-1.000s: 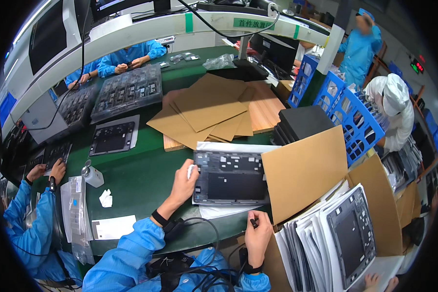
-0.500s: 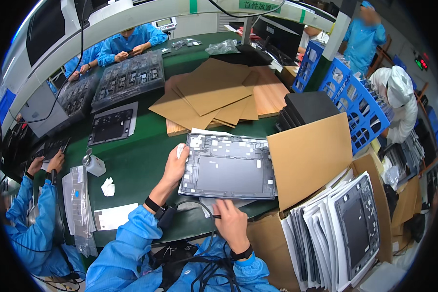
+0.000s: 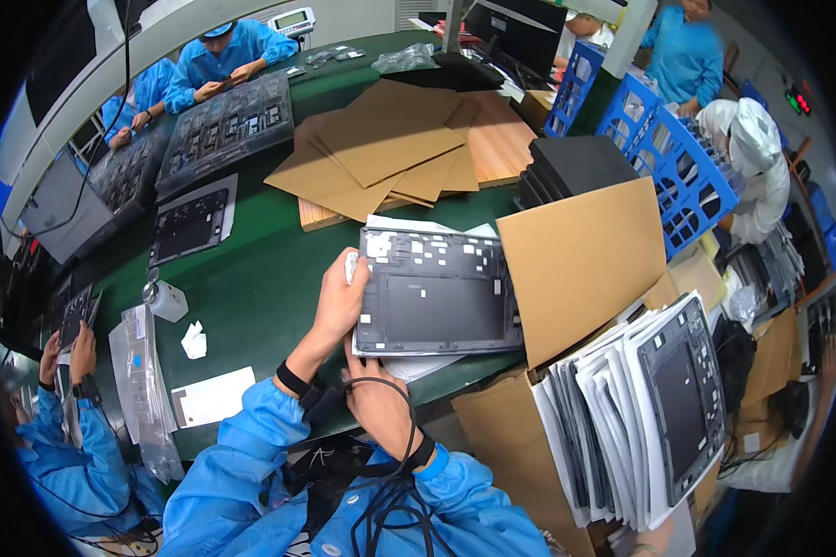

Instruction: Assembling or inspecting electronic laptop components on a production line.

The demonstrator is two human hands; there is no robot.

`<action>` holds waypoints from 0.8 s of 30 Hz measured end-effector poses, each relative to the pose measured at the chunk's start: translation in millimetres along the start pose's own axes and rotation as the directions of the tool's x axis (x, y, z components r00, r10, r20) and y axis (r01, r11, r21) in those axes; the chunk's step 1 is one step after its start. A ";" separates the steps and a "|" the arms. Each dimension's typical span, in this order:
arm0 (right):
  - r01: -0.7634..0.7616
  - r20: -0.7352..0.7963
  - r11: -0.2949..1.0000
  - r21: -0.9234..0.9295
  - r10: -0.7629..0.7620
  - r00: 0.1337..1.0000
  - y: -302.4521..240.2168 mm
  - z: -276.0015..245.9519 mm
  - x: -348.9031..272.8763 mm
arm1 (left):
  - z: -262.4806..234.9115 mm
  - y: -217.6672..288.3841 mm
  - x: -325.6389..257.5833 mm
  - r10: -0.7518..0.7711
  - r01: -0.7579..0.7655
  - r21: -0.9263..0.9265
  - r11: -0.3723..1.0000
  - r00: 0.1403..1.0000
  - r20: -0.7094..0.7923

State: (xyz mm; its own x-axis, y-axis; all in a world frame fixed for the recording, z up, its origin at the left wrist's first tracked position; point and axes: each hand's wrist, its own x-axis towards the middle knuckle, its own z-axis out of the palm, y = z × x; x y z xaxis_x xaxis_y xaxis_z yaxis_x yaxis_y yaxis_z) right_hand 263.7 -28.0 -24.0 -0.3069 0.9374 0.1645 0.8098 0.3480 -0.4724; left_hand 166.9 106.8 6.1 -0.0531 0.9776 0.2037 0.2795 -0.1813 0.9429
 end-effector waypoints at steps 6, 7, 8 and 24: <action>0.004 -0.169 0.964 0.265 0.042 0.985 -11.2 3.9 -8.1 | 11.7 39.6 -21.2 0.143 -0.155 0.133 0.979 0.985 0.098; 0.019 -0.160 0.967 0.253 0.022 0.987 -4.9 7.4 -7.0 | 14.2 42.0 -21.2 0.186 -0.205 0.152 0.967 0.974 0.129; 0.031 -0.138 0.976 0.218 0.000 0.990 2.3 11.1 -9.6 | 16.8 41.4 -27.5 0.238 -0.257 0.178 0.950 0.963 0.123; -0.067 -0.106 0.997 0.027 0.069 0.992 12.1 11.2 4.6 | 14.0 38.2 -14.2 0.198 -0.200 -0.023 0.980 0.979 -0.051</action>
State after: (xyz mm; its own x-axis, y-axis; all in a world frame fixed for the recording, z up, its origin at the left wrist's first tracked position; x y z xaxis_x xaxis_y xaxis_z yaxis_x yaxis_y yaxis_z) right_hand 266.4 -19.6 -38.6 -0.1955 0.9552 0.2223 0.8144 0.2844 -0.5058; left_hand 191.7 87.6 35.5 -0.0450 0.9155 0.3998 0.2627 -0.3753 0.8889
